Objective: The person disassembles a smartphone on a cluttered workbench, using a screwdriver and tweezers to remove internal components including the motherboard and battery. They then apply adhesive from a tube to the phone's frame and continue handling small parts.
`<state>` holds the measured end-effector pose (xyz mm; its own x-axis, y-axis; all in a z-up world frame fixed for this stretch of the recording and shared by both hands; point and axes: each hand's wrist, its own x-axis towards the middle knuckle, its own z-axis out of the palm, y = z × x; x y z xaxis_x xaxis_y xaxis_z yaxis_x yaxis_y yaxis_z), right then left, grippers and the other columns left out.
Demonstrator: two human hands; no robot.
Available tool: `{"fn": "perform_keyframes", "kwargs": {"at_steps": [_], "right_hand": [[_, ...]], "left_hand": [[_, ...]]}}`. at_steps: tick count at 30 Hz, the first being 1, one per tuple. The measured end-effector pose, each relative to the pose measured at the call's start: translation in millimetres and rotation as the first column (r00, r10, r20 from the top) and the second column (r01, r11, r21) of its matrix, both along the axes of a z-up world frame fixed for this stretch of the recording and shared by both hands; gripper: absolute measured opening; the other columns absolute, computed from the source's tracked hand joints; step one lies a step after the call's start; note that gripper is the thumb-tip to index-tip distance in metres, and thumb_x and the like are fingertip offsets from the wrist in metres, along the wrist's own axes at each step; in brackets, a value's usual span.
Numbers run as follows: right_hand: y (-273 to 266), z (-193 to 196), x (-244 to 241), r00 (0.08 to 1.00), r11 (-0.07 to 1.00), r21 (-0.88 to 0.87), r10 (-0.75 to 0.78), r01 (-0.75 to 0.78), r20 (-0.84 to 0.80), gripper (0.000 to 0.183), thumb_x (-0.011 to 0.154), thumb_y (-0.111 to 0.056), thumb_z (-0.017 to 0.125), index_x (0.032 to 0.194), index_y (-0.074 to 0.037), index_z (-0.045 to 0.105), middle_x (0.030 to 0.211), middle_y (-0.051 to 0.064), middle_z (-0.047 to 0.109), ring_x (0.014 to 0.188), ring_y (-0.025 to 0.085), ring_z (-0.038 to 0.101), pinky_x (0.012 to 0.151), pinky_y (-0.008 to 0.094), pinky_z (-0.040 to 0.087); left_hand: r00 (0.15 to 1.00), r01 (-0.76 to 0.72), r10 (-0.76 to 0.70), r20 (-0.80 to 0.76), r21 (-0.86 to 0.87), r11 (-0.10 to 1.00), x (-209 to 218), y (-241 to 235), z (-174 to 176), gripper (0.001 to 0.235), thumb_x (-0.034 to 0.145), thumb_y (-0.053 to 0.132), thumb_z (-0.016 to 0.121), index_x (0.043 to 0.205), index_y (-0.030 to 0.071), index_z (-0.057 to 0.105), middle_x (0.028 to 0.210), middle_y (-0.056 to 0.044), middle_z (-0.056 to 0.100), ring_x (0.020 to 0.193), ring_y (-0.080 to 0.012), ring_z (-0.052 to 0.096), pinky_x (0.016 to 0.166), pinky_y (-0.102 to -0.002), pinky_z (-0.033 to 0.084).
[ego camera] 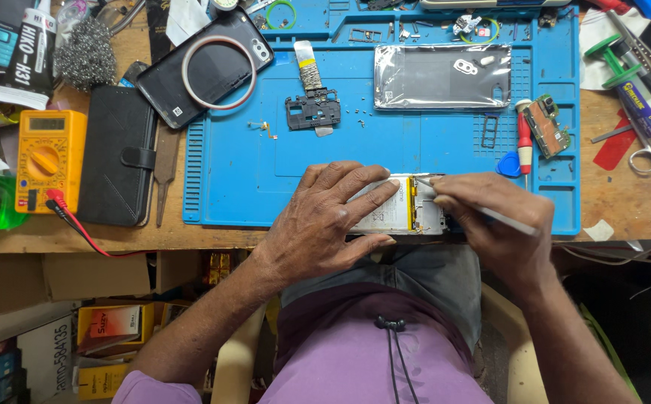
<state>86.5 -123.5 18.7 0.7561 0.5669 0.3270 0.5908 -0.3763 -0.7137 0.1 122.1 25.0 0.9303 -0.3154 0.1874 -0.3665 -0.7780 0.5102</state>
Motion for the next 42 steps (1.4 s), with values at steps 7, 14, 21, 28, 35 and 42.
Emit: {"fn": "perform_keyframes", "kwargs": {"at_steps": [7, 14, 21, 28, 35, 42], "right_hand": [[4.0, -10.2, -16.7, 0.943, 0.997, -0.068, 0.062, -0.042, 0.328, 0.029, 0.088, 0.004, 0.078, 0.116, -0.001, 0.074, 0.115, 0.015, 0.075, 0.112, 0.031, 0.074, 0.095, 0.040, 0.059], [3.6, -22.9, -19.7, 0.924, 0.998, -0.060, 0.039, -0.017, 0.381, 0.031, 0.089, 0.003, 0.079, 0.119, -0.004, 0.074, 0.116, 0.014, 0.075, 0.114, 0.029, 0.073, 0.095, 0.038, 0.060], [2.2, -25.8, -20.4, 0.922, 0.998, -0.061, 0.037, -0.015, 0.386, 0.032, 0.089, 0.002, 0.078, 0.120, -0.004, 0.073, 0.117, 0.014, 0.075, 0.116, 0.030, 0.073, 0.096, 0.039, 0.059], [1.8, -26.1, -21.7, 0.948, 1.000, 0.014, -0.026, 0.023, 0.318, 0.026, 0.092, 0.003, 0.077, 0.118, -0.003, 0.074, 0.115, 0.015, 0.075, 0.113, 0.029, 0.075, 0.096, 0.038, 0.060], [3.9, -21.2, -21.9, 0.964, 0.999, 0.038, -0.029, 0.020, 0.266, 0.024, 0.092, 0.001, 0.078, 0.116, -0.003, 0.074, 0.114, 0.015, 0.075, 0.111, 0.029, 0.075, 0.097, 0.038, 0.060], [4.5, -18.5, -20.8, 0.967, 1.000, 0.018, -0.017, 0.013, 0.252, 0.026, 0.092, 0.001, 0.078, 0.116, -0.004, 0.074, 0.115, 0.014, 0.075, 0.114, 0.029, 0.074, 0.098, 0.039, 0.060]], "left_hand": [[1.000, 0.000, 0.000, 0.004, -0.019, 1.000, 0.4, -0.5, -3.6, 0.070, 0.085, 0.045, 0.079, 0.141, 0.008, 0.060, 0.140, -0.010, 0.057, 0.130, -0.0294, 0.050, 0.108, -0.046, 0.039], [1.000, 0.000, 0.001, 0.010, -0.020, 1.000, -0.2, -0.5, -4.0, 0.071, 0.085, 0.047, 0.078, 0.142, 0.008, 0.060, 0.141, -0.010, 0.057, 0.132, -0.0296, 0.050, 0.110, -0.046, 0.038], [1.000, -0.002, 0.003, 0.008, -0.016, 1.000, -0.3, -1.3, -3.9, 0.070, 0.086, 0.047, 0.078, 0.142, 0.008, 0.060, 0.142, -0.011, 0.057, 0.133, -0.0299, 0.050, 0.111, -0.046, 0.037], [1.000, -0.003, 0.003, 0.016, -0.017, 1.000, -0.5, -1.7, -3.1, 0.071, 0.086, 0.047, 0.078, 0.142, 0.008, 0.061, 0.142, -0.010, 0.058, 0.132, -0.0301, 0.050, 0.111, -0.046, 0.038], [1.000, -0.004, 0.005, 0.024, -0.007, 1.000, 0.8, -2.0, -3.5, 0.072, 0.084, 0.049, 0.078, 0.140, 0.008, 0.061, 0.140, -0.011, 0.058, 0.131, -0.0302, 0.050, 0.109, -0.046, 0.038], [1.000, -0.005, 0.006, 0.025, -0.013, 1.000, -0.5, -1.9, -3.9, 0.071, 0.085, 0.048, 0.078, 0.141, 0.008, 0.061, 0.141, -0.010, 0.058, 0.131, -0.0298, 0.050, 0.110, -0.046, 0.038]]}}
